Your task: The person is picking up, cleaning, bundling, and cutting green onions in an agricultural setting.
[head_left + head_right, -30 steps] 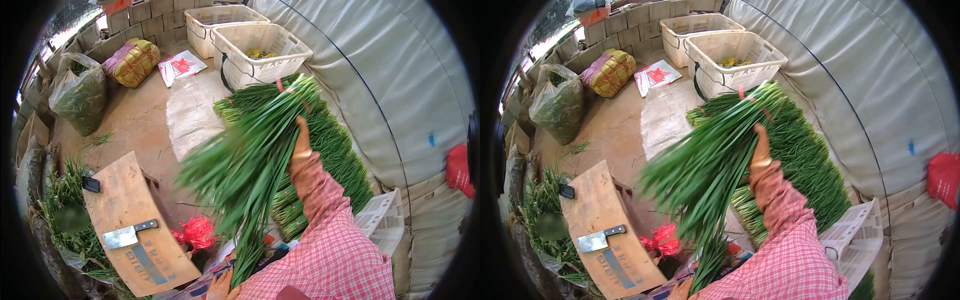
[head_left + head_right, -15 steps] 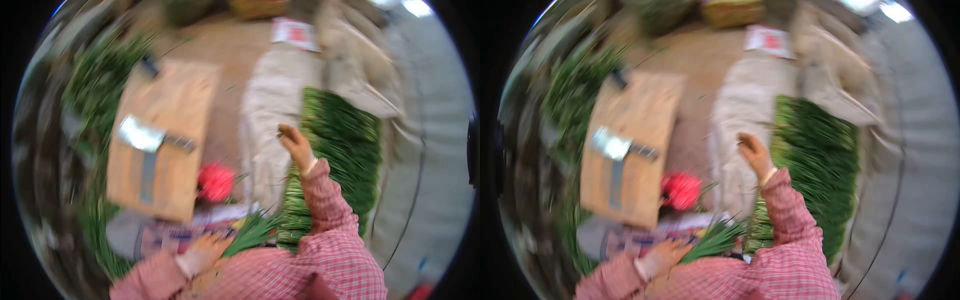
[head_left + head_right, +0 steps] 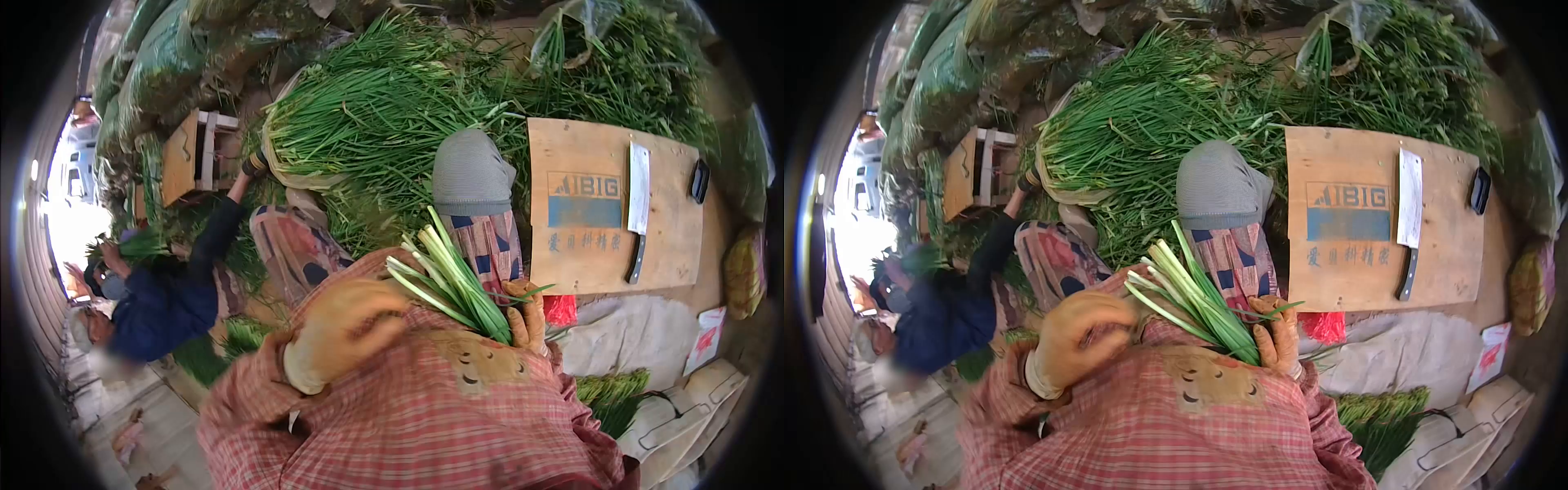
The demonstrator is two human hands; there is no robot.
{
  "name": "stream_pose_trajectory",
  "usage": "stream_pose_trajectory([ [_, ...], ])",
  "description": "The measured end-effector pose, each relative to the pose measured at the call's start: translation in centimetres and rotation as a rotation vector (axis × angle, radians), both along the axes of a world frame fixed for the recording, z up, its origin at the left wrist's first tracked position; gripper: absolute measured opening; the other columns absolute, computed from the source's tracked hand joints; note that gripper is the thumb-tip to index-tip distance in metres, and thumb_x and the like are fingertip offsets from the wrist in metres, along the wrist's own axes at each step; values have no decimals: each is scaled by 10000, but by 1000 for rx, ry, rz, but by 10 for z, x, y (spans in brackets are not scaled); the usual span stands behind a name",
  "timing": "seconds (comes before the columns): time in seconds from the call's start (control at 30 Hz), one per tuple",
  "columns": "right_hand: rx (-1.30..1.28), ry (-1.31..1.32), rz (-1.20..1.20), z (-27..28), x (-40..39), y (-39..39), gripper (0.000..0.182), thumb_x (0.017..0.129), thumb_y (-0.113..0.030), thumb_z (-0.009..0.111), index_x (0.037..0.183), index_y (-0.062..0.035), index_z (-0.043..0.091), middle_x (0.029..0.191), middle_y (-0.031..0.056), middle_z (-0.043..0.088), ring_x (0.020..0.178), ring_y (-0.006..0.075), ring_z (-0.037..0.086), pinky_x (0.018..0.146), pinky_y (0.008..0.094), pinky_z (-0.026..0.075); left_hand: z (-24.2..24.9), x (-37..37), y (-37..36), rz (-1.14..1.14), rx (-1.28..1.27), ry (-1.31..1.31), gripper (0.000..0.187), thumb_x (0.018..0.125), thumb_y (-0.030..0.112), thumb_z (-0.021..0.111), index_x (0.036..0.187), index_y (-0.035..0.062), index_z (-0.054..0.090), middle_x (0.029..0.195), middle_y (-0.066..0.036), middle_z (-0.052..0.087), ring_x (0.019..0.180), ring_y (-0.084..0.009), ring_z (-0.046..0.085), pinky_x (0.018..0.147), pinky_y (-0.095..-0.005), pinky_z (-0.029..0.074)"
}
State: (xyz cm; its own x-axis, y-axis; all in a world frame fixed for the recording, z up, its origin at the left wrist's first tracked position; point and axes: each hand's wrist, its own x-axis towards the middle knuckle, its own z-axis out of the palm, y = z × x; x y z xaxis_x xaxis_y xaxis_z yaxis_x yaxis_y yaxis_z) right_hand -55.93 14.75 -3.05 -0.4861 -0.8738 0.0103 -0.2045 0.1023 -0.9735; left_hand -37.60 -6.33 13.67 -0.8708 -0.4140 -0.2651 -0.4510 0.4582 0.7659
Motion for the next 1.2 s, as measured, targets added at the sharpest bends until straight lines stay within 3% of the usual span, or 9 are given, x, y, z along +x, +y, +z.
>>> stream_pose_trajectory([
  [0.13, 56, 160, 93, 12, 2, -29, 313, 790, -74, 552, 1095, -10, 576, 976, 139, 512, 926, 261, 487, 814, 351, 387, -108, 84, 53, 871, 705, 261, 395, 813, 163, 598, 1148, -7, 477, 1076, -72, 560, 1018, -198, 524, 901, -319, 398],
  [0.3, -70, 397, 482, 8, 3, -52, 351, 694, -97, 566, 1040, -52, 606, 884, 113, 518, 821, 271, 486, 692, 350, 389, -132, 30, 29, 800, 1021, 468, 424, 836, 211, 598, 1188, 28, 446, 1082, -54, 531, 1003, -164, 515, 896, -319, 403],
  [0.53, 3, 527, 296, 24, 39, -49, 404, 653, -173, 550, 1043, -81, 602, 864, 86, 536, 823, 273, 492, 727, 388, 379, -134, -2, 5, 673, 1244, 794, 508, 831, 261, 622, 1236, 48, 402, 1029, -44, 530, 987, -145, 499, 877, -330, 399],
  [0.73, 9, 541, 71, 31, 60, -26, 376, 663, -69, 560, 1036, -74, 612, 862, 98, 571, 833, 269, 526, 747, 372, 398, -141, -29, 5, 648, 1385, 946, 189, 871, 206, 576, 944, 34, 548, 771, -37, 545, 834, -209, 582, 849, -349, 472],
  [0.83, 23, 312, 138, 45, 45, -10, 363, 722, 2, 532, 1075, -59, 590, 928, 117, 581, 884, 255, 551, 819, 357, 422, -116, -37, 9, 687, 1418, 814, 284, 888, 309, 537, 949, 32, 532, 789, -68, 535, 858, -207, 557, 842, -343, 441],
  [0.97, 156, -283, -314, 26, -3, 35, 246, 841, -61, 568, 1081, -10, 576, 1026, 61, 606, 981, 132, 536, 884, 274, 412, -122, -31, -33, 594, 1487, 985, 261, 875, 246, 563, 1037, 49, 509, 683, 5, 427, 659, -127, 452, 733, -290, 427],
  [1.07, 189, 229, -666, -41, -94, 80, 241, 825, -70, 572, 1060, -25, 587, 983, 65, 618, 898, 128, 561, 788, 269, 457, -88, -32, -74, 587, 1306, 1066, 354, 888, 233, 542, 1189, 69, 456, 624, 40, 296, 570, -84, 349, 668, -251, 406],
  [1.1, 375, 423, -798, -28, -116, 78, 257, 765, -118, 623, 1017, -66, 616, 871, 120, 615, 786, 230, 599, 730, 311, 482, -77, -33, -83, 497, 1307, 1110, 372, 901, 241, 518, 1227, 78, 442, 623, 41, 262, 557, -77, 334, 678, -236, 406],
  [1.2, 587, 809, -822, -37, -162, 65, 477, 711, -232, 660, 1161, -143, 531, 1018, 127, 567, 957, 300, 528, 833, 426, 417, -47, -42, -90, 425, 1267, 1181, 406, 928, 327, 446, 1260, 94, 428, 575, 53, 257, 512, -47, 319, 602, -220, 399],
])
